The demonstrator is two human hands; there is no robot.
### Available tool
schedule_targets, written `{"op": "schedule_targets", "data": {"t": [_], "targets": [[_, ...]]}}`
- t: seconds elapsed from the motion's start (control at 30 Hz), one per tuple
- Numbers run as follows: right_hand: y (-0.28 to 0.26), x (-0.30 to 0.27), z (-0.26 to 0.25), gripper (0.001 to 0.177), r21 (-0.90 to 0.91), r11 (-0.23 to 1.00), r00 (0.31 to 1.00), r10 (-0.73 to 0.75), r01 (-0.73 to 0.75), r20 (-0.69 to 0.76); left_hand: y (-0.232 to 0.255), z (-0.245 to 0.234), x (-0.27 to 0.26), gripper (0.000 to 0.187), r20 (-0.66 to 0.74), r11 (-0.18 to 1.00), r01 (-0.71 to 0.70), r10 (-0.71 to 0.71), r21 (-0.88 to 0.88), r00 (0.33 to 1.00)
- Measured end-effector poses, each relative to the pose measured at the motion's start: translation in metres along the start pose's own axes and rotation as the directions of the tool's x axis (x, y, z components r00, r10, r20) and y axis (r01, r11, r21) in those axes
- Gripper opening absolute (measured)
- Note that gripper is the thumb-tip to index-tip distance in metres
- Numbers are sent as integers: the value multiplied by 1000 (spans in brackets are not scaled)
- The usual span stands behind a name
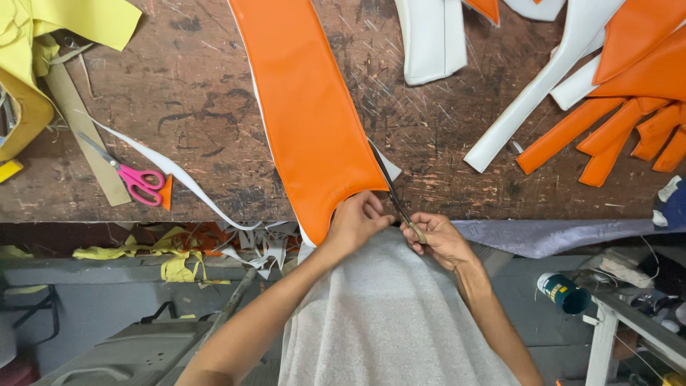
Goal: The person cuts multiple orange and white fabric pieces using large shears on a wooden workbench, following the existing outlines of the material.
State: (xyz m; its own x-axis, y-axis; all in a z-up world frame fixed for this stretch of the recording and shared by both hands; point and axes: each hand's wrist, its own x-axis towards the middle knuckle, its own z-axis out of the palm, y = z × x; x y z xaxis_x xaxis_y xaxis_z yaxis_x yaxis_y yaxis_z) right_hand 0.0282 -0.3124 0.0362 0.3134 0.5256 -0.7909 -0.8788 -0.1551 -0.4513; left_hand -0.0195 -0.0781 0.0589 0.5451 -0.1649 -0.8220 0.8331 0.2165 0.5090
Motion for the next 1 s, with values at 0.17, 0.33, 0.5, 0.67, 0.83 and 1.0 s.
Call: {"op": "schedule_targets", "data": {"t": [0.17,0.33,0.5,0.67,0.83,1.0], "targets": [[-1,-1,8,26,38,999,1000,1,-1,4,25,-7,-1,50,-53,164,-152,832,975,552],[-4,-4,12,27,50,999,1000,12,-13,13,11,-10,15,34,49,79,-228,862,970,505],[-6,0,18,25,77,996,999,42,-43,12,2,-12,12,26,36,166,-323,844,932,535],[-11,10,26,24,120,992,1000,20,-21,11,5,-10,4,24,49,170,-345,838,923,544],[-12,15,26,24,156,988,999,-4,-1,33,7,-12,-2,26,62,188,-378,826,907,561],[-5,17,26,25,197,980,999,-40,32,37,13,-13,-4,25,63,188,-385,831,903,553]]}}
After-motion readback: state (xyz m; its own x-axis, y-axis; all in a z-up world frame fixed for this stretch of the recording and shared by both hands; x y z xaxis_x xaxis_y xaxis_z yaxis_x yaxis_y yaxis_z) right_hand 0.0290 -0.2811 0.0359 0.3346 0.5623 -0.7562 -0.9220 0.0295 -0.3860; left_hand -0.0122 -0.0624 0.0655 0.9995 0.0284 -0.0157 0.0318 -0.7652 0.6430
